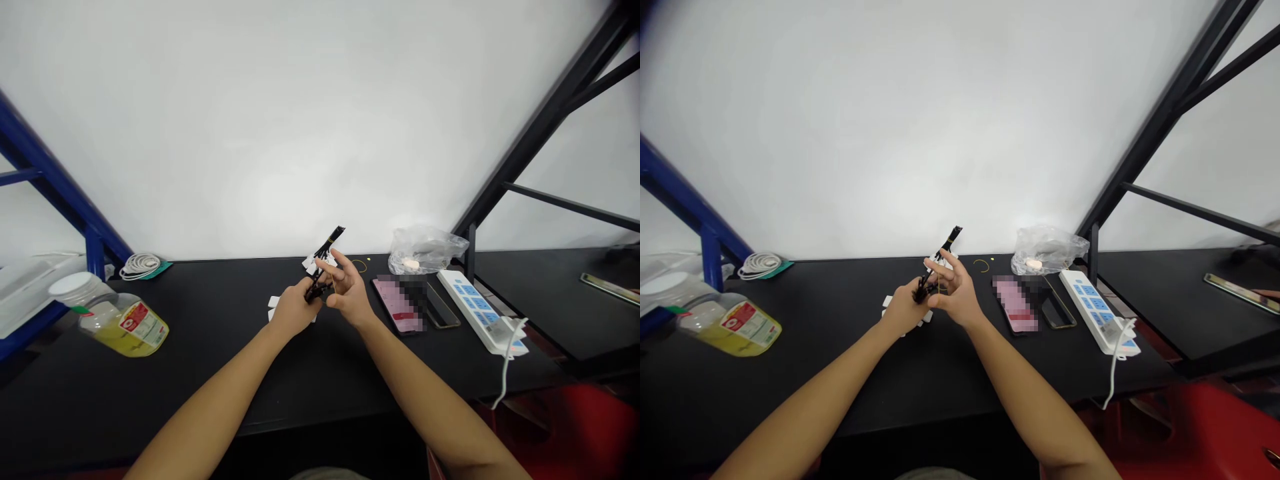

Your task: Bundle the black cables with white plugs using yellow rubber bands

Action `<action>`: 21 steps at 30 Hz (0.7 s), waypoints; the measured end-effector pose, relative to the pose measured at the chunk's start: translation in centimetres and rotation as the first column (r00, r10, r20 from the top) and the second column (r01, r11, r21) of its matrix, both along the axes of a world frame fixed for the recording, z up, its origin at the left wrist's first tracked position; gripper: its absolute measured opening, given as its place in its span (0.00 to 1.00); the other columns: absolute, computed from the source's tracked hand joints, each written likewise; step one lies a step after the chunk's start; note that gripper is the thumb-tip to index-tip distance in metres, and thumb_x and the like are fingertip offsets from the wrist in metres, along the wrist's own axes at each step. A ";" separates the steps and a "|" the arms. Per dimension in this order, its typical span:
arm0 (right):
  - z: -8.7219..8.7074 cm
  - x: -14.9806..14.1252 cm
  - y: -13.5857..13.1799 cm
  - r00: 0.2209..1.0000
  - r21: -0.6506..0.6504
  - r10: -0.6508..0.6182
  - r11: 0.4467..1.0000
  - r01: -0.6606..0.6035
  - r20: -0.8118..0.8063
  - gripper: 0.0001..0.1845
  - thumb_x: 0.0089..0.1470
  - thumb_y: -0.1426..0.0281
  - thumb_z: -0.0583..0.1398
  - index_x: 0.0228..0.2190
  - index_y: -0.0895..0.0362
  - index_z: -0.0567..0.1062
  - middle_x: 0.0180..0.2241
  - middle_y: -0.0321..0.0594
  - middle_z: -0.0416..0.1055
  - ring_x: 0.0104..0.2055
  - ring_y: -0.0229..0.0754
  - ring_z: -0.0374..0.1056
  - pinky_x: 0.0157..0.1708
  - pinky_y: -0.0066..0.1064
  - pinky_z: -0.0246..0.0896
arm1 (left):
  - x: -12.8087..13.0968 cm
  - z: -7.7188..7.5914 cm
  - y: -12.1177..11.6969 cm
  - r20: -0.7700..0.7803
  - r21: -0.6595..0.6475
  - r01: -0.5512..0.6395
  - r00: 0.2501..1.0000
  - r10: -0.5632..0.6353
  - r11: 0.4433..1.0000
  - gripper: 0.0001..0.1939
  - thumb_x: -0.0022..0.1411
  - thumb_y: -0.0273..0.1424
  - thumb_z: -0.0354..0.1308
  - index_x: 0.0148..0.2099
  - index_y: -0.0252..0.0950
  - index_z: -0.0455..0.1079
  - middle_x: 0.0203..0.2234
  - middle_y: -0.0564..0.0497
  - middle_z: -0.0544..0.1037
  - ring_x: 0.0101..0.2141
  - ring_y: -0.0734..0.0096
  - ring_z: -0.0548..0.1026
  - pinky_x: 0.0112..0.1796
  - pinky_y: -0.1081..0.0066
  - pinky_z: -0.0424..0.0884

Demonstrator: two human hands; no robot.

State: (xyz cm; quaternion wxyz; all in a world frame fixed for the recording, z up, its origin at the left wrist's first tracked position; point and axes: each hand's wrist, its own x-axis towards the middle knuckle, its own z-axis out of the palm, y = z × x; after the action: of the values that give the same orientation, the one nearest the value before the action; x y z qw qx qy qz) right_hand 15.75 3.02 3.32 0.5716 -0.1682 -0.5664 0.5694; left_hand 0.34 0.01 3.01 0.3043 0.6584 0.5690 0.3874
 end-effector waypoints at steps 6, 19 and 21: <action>0.9 -0.1 -1.7 0.973 0.166 -0.130 0.981 0.098 0.190 0.52 0.35 0.56 0.76 0.60 0.47 0.64 0.56 0.48 0.72 0.51 0.51 0.71 0.54 0.46 0.63 | 0.3 0.1 -0.2 -0.403 0.018 0.029 0.915 -0.019 0.999 0.18 0.59 0.31 0.59 0.52 0.38 0.67 0.30 0.45 0.79 0.31 0.53 0.78 0.30 0.68 0.62; 2.9 0.2 -3.6 0.714 0.830 -0.534 0.546 -0.118 0.453 0.10 0.51 0.58 0.70 0.33 0.47 0.78 0.34 0.36 0.78 0.42 0.45 0.69 0.54 0.44 0.56 | -0.4 -0.1 0.4 -0.280 0.043 0.000 0.960 0.012 0.999 0.07 0.63 0.34 0.54 0.44 0.41 0.67 0.25 0.52 0.75 0.28 0.62 0.74 0.30 0.70 0.62; 3.0 -0.1 -4.2 0.724 0.843 -0.525 0.518 -0.146 0.448 0.06 0.54 0.60 0.68 0.32 0.47 0.77 0.35 0.35 0.78 0.42 0.45 0.69 0.52 0.43 0.56 | -1.1 -0.3 0.7 -0.088 0.071 -0.003 0.996 0.009 0.997 0.06 0.62 0.34 0.55 0.42 0.40 0.67 0.27 0.53 0.76 0.29 0.65 0.73 0.31 0.70 0.63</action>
State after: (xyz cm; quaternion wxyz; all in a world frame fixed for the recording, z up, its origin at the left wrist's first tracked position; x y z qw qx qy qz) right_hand 15.61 -1.21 6.30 0.4037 -0.1296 -0.9039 0.0569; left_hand -0.77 0.72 2.71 0.2541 0.6836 0.5697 0.3789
